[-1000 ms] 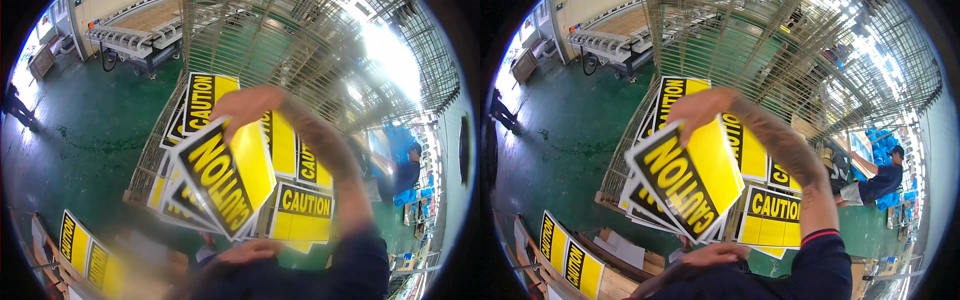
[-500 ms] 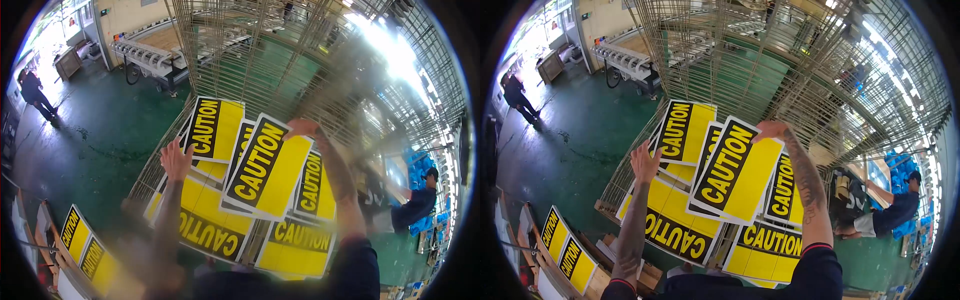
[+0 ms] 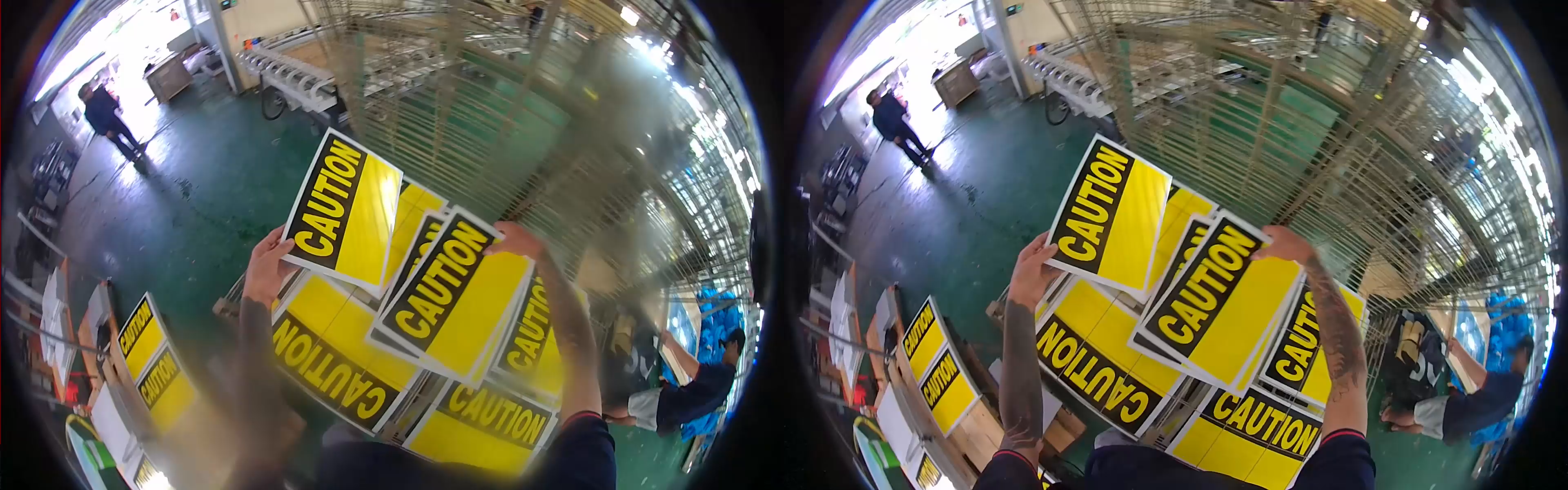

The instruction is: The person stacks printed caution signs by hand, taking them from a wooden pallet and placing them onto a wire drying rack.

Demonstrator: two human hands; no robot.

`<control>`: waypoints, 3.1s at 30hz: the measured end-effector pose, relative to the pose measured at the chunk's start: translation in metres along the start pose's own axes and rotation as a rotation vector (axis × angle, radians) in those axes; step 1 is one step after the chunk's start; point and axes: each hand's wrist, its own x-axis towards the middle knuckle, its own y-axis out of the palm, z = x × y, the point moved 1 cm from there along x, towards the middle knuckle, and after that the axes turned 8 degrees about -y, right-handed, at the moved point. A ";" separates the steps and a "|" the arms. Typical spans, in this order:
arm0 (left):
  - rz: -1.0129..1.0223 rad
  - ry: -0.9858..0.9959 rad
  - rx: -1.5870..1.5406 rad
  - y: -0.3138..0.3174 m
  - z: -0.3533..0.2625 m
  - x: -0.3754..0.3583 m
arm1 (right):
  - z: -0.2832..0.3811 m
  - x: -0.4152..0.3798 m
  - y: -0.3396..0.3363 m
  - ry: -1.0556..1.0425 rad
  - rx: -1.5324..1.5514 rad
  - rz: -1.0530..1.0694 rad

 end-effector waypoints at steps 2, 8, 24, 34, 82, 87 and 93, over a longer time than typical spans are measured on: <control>-0.017 0.047 -0.077 -0.021 -0.013 -0.038 | 0.013 -0.024 -0.017 0.101 0.294 -0.014; -0.081 0.098 -0.316 -0.107 0.005 -0.108 | 0.130 -0.080 -0.115 -0.103 0.662 0.083; -0.219 -0.046 -0.526 -0.094 0.103 -0.192 | 0.325 0.008 0.071 0.023 0.788 0.238; -0.576 0.492 0.070 -0.109 0.053 -0.374 | 0.431 -0.088 0.077 -0.253 0.792 0.078; -1.170 0.129 0.438 -0.400 0.302 -0.790 | 0.746 -0.382 0.534 -0.321 0.564 -0.072; -1.259 -0.130 0.688 -0.443 0.338 -0.756 | 0.746 -0.358 0.581 -0.201 0.224 -0.092; -1.276 -0.275 0.867 -0.446 0.366 -0.755 | 0.740 -0.375 0.597 -0.184 0.029 -0.171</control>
